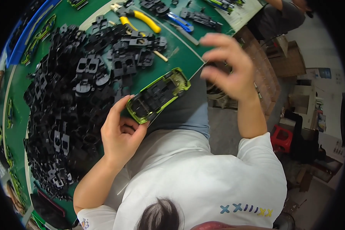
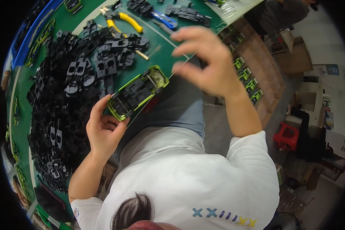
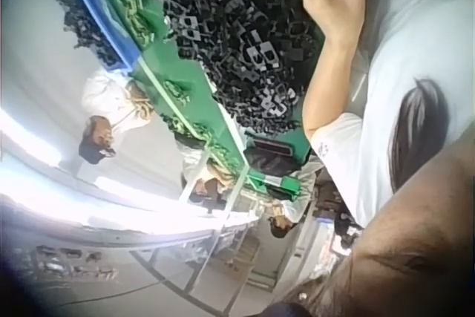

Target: The person assembles toy cars by inserting interior plastic components and seats into car shells, snapping the chassis into place by hand, and attaching wheel axles.

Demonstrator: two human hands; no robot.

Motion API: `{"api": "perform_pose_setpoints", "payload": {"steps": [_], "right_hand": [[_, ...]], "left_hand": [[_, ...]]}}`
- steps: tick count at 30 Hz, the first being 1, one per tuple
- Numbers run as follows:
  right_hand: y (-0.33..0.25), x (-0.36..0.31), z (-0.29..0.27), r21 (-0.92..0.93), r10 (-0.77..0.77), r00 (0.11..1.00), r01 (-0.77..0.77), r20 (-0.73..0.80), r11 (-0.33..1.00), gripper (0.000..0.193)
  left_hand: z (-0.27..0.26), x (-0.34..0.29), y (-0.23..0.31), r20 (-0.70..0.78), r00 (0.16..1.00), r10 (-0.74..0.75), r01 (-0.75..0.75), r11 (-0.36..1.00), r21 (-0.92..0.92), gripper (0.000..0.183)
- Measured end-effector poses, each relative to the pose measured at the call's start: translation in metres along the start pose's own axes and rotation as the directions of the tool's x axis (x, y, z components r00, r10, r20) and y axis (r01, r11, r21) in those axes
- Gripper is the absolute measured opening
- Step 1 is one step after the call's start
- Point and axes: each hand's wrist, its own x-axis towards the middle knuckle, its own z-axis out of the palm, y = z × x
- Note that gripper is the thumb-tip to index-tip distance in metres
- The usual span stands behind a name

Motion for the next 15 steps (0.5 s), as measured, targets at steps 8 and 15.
{"api": "perform_pose_setpoints", "payload": {"steps": [8, 15], "right_hand": [[0.12, 0.042, -0.029, -0.46, 0.214, 0.971, -0.144, 0.104, 0.876, 0.038], [0.133, 0.046, -0.033, -0.455, 0.348, 0.923, -0.242, 0.165, 0.857, 0.038]], "left_hand": [[0.0, 0.002, 0.002, 0.012, 0.999, 0.039, -0.039, 0.999, 0.01, 0.06], [0.001, 0.002, 0.005, 0.012, 1.0, 0.022, -0.022, 1.0, 0.019, 0.059]]}}
